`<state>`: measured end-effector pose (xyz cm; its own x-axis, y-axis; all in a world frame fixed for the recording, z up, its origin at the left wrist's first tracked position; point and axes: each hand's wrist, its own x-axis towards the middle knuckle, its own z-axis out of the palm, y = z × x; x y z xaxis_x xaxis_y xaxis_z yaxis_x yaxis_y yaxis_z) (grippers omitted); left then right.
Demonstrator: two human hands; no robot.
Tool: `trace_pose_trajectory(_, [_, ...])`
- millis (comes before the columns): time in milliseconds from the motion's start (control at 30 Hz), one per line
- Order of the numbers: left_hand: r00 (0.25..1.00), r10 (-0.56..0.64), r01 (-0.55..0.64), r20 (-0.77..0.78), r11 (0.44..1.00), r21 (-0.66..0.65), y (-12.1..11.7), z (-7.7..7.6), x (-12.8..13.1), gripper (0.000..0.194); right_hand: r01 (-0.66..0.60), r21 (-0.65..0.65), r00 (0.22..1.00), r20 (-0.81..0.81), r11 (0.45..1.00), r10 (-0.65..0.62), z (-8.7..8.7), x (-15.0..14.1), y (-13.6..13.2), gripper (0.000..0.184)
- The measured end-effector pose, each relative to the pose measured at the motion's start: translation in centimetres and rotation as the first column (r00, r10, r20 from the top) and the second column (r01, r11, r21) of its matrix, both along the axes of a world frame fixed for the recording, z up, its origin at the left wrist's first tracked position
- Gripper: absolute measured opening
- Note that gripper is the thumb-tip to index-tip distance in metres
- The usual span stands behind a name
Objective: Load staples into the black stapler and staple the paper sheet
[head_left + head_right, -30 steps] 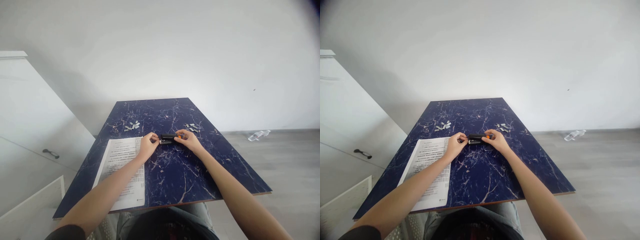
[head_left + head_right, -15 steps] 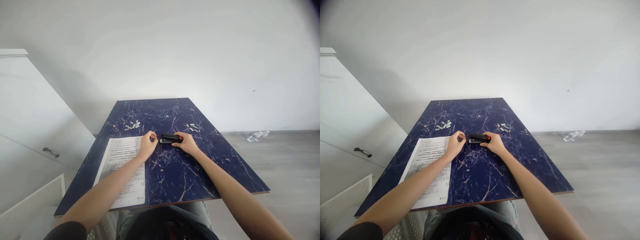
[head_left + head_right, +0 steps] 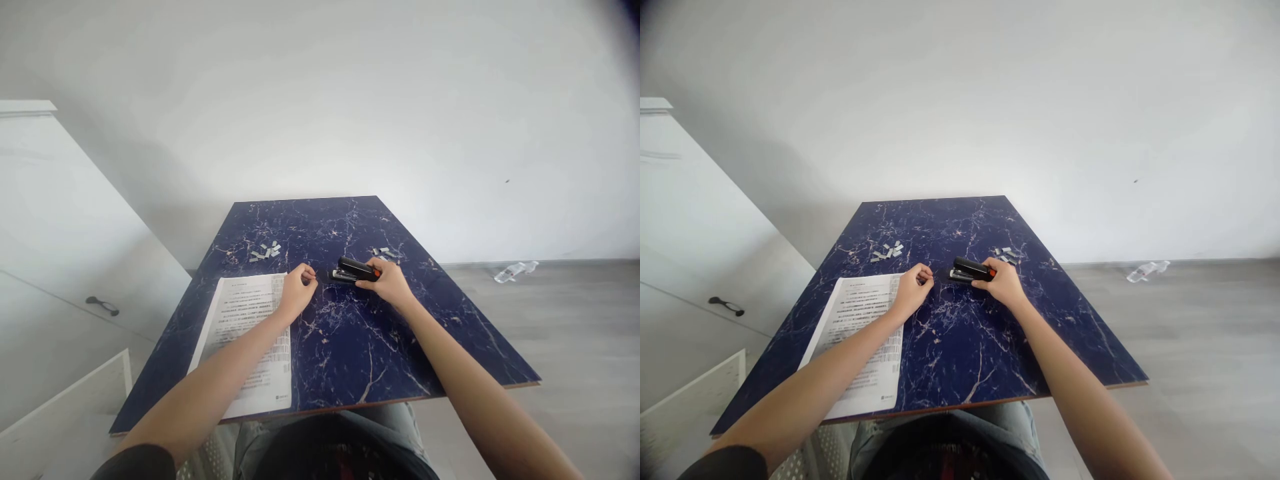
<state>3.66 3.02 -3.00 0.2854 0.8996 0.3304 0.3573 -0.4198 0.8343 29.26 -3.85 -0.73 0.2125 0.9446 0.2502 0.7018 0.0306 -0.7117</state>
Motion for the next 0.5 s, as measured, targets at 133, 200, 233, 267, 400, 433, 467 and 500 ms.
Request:
trace_pose_trajectory(133, [1.000, 0.000, 0.000, -0.005, 1.000, -0.007, -0.1, 0.1, 0.0, 0.011, 0.107, 0.005, 0.992, 0.067, 0.994, -0.107, 1.1, 1.2, -3.2, 0.034])
trace_pose_trajectory(200, [1.000, -0.005, 0.004, -0.004, 1.000, -0.002, -0.2, 0.1, 0.0, 0.011, 0.137, -0.007, 0.987, 0.080, 0.990, -0.136, 0.8, 2.3, -5.7, 0.034])
trace_pose_trajectory(233, [1.000, -0.009, 0.009, -0.002, 1.000, 0.000, -0.2, 0.1, 0.0, 0.012, 0.166, -0.011, 0.982, 0.089, 0.986, -0.165, 0.5, 3.1, -7.1, 0.034])
trace_pose_trajectory(267, [1.000, -0.012, 0.012, -0.001, 1.000, 0.002, -0.1, 0.1, 0.0, 0.012, 0.199, -0.022, 0.975, 0.106, 0.980, -0.196, 0.0, 3.9, -8.5, 0.034])
trace_pose_trajectory(400, [1.000, 0.004, -0.004, -0.018, 1.000, -0.010, 0.0, 0.1, 0.1, 0.012, 0.356, -0.030, 0.920, 0.189, 0.934, -0.345, -1.8, 8.0, -13.5, 0.039])
trace_pose_trajectory(433, [1.000, 0.011, -0.011, -0.025, 1.000, -0.014, 0.0, 0.0, 0.1, 0.012, 0.380, -0.039, 0.910, 0.192, 0.924, -0.367, -2.1, 8.9, -14.4, 0.040])
trace_pose_trajectory(467, [0.999, 0.014, -0.014, -0.030, 1.000, -0.017, 0.0, 0.0, 0.2, 0.012, 0.407, -0.030, 0.899, 0.191, 0.913, -0.394, -2.4, 9.6, -15.2, 0.041])
trace_pose_trajectory(500, [0.999, 0.014, -0.014, -0.035, 1.000, -0.019, 0.1, 0.0, 0.2, 0.012, 0.439, 0.004, 0.883, 0.184, 0.898, -0.432, -2.6, 10.1, -15.8, 0.042])
